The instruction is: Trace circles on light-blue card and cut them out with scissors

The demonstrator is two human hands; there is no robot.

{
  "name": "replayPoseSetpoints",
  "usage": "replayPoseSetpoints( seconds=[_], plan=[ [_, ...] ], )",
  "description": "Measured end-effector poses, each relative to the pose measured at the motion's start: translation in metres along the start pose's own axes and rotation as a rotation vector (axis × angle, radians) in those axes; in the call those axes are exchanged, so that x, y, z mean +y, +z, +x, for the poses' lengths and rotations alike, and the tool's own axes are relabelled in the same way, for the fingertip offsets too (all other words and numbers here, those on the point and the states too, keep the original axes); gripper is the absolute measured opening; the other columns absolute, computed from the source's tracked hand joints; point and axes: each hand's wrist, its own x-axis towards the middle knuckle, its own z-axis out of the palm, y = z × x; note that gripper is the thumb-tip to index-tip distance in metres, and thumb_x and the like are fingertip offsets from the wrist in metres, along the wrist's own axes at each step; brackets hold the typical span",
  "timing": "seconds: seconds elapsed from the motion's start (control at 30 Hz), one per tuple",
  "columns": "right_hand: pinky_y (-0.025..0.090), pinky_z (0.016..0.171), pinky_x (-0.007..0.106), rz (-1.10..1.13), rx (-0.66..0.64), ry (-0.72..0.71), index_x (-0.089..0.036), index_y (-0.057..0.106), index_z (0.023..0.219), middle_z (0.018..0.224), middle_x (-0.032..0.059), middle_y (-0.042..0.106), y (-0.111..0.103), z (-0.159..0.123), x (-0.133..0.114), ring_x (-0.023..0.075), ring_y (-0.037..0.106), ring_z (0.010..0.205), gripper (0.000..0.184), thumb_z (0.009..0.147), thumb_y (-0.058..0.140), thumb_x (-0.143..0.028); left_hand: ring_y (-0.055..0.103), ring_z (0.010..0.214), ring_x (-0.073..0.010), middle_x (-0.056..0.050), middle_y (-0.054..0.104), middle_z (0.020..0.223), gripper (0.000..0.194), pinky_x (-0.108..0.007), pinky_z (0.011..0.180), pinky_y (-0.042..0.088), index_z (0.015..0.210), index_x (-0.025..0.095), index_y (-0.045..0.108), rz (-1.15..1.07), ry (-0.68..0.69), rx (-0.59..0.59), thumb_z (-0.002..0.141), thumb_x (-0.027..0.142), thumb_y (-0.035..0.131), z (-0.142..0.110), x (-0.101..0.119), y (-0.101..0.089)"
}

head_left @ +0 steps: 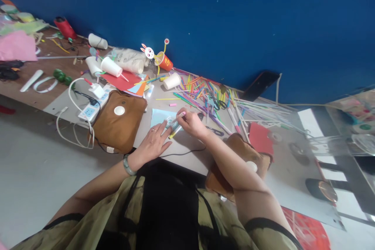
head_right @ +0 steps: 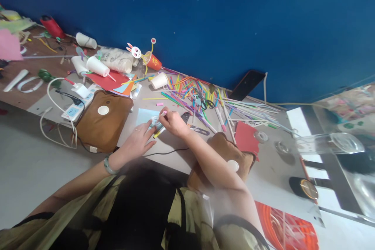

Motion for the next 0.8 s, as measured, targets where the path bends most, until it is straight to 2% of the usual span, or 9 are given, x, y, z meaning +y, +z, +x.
replayPoseSetpoints(
  seconds=[0.17, 0.4, 0.6, 0.8],
  plan=[
    [0.037, 0.059, 0.026, -0.128, -0.028, -0.028, -0.02, 0.053, 0.086, 0.056, -0.0032, 0.051, 0.002, 0.006, -0.004, 0.0139, 0.048, 0.051, 0.015, 0.095, 0.042, -0.025, 0.048, 0.13, -0.0358, -0.025, 0.037, 0.155, 0.055, -0.053, 0.105, 0.042, 0.145, 0.012, 0.044, -0.003, 0.009, 0.013, 0.102, 0.045, 0.04, 0.0, -0.001, 0.003],
    [0.034, 0.059, 0.026, -0.337, -0.051, -0.117, -0.019, 0.055, 0.093, 0.067, 0.0025, 0.059, 0.008, 0.004, -0.009, 0.0156, 0.049, 0.056, 0.018, 0.098, 0.038, -0.026, 0.049, 0.129, -0.0355, -0.026, 0.04, 0.153, 0.052, -0.053, 0.105, 0.043, 0.144, 0.012, 0.045, -0.028, 0.021, 0.049, 0.1, 0.041, 0.046, 0.0, -0.001, 0.003],
    [0.037, 0.061, 0.024, -0.249, -0.049, -0.143, -0.019, 0.054, 0.093, 0.07, 0.0022, 0.059, 0.01, 0.0, -0.004, 0.014, 0.05, 0.056, 0.019, 0.1, 0.039, -0.029, 0.05, 0.128, -0.0354, -0.026, 0.042, 0.151, 0.052, -0.052, 0.104, 0.044, 0.142, 0.012, 0.048, -0.049, 0.008, 0.046, 0.1, 0.042, 0.046, 0.001, 0.001, 0.0],
    [0.042, 0.064, 0.023, -0.127, -0.082, -0.138, -0.02, 0.054, 0.095, 0.076, 0.003, 0.063, 0.005, 0.0, 0.0, 0.0142, 0.057, 0.062, 0.019, 0.101, 0.04, -0.032, 0.051, 0.126, -0.0358, -0.026, 0.041, 0.153, 0.053, -0.051, 0.103, 0.045, 0.141, 0.01, 0.049, -0.012, 0.023, 0.053, 0.1, 0.044, 0.047, 0.001, 0.001, -0.003]
  ],
)
